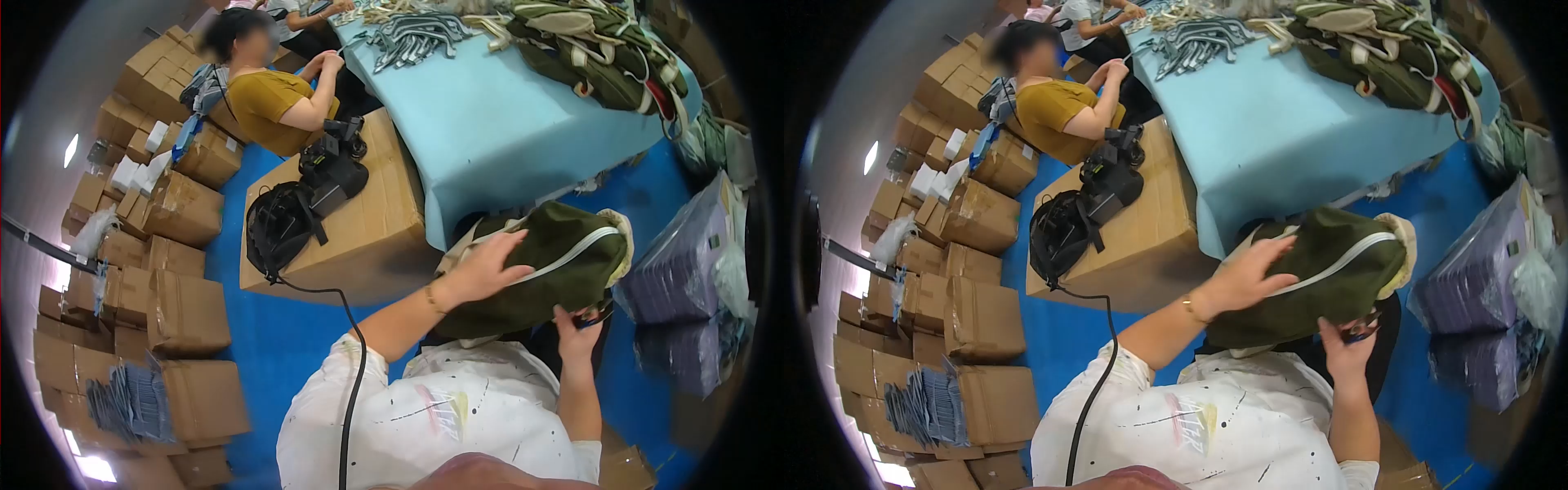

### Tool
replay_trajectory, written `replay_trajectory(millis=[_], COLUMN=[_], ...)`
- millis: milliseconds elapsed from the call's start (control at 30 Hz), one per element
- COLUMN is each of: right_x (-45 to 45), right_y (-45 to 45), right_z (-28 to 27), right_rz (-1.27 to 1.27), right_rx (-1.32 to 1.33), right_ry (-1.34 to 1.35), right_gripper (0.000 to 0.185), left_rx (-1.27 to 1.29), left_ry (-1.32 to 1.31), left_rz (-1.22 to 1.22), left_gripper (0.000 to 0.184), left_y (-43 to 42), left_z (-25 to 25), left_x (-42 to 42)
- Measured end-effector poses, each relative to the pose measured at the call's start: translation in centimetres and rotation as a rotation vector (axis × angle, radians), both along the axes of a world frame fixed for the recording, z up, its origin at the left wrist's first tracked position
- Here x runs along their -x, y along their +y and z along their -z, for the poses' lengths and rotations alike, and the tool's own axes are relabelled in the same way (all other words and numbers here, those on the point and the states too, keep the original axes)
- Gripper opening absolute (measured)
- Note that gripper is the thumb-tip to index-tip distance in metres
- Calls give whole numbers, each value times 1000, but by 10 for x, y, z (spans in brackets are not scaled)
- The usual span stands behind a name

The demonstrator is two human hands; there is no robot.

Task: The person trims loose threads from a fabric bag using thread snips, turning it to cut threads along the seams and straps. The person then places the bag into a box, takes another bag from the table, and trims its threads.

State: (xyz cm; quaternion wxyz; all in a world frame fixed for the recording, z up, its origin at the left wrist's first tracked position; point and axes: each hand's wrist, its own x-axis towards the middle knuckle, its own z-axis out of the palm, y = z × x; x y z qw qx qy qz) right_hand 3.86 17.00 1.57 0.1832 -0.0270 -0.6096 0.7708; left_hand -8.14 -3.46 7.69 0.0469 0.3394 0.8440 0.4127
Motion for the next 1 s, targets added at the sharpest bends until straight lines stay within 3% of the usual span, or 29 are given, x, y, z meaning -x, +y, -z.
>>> replay_trajectory(millis=[33, 67, 167, 300, 400, 500, 533, 633, 700, 733, 767, 800, 833, 900, 1000], right_x=[1, 1, -3, -3, -10, -17, -18, -19, -27, -29, -33, -37, -44, -50, -55], right_y=[-9, -20, -19, -19, -21, -22, -22, -14, 0, -5, -1, -1, 6, 11, 13], right_z=[-5, -15, 1, 11, 24, 27, 29, 38, 56, 37, 38, 37, 55, 65, 65], right_rz=[-16, -22, -28, 94, 152, 144, 141, 127, 109, 145, 181, 222, 191, 219, 235], right_rx=[-53, 75, 132, -16, -212, -353, -333, -237, -190, -14, -24, -12, 29, 16, 129], right_ry=[45, -13, -100, -116, -131, -116, -136, -179, -274, -292, -333, -339, -339, -366, -411], right_gripper=[48, 48, 39, 31, 33, 32, 32, 28, 23, 24, 26, 27, 27, 28, 28], left_rx=[-113, -70, -49, 6, -6, 167, 122, 332, 394, 411, 344, 151, -67, -244, -451], left_ry=[124, 40, -171, -377, 202, 395, 319, 153, 170, 87, 104, 340, -253, -491, -741], left_rz=[11, 24, 54, -65, -406, -485, -424, -410, -339, -313, -233, -134, -246, -221, -192], left_gripper=[64, 62, 57, 59, 61, 64, 59, 45, 37, 27, 21, 21, 26, 33, 27], left_y=[15, 26, 53, 69, 76, 70, 66, 60, 59, 59, 55, 46, 46, 42, 41], left_z=[28, 38, 65, 106, 137, 149, 153, 152, 162, 161, 150, 183, 166, 150, 132], left_x=[6, 7, 6, -14, -22, -13, -6, 5, 17, 20, 16, 25, 28, 32, 28])
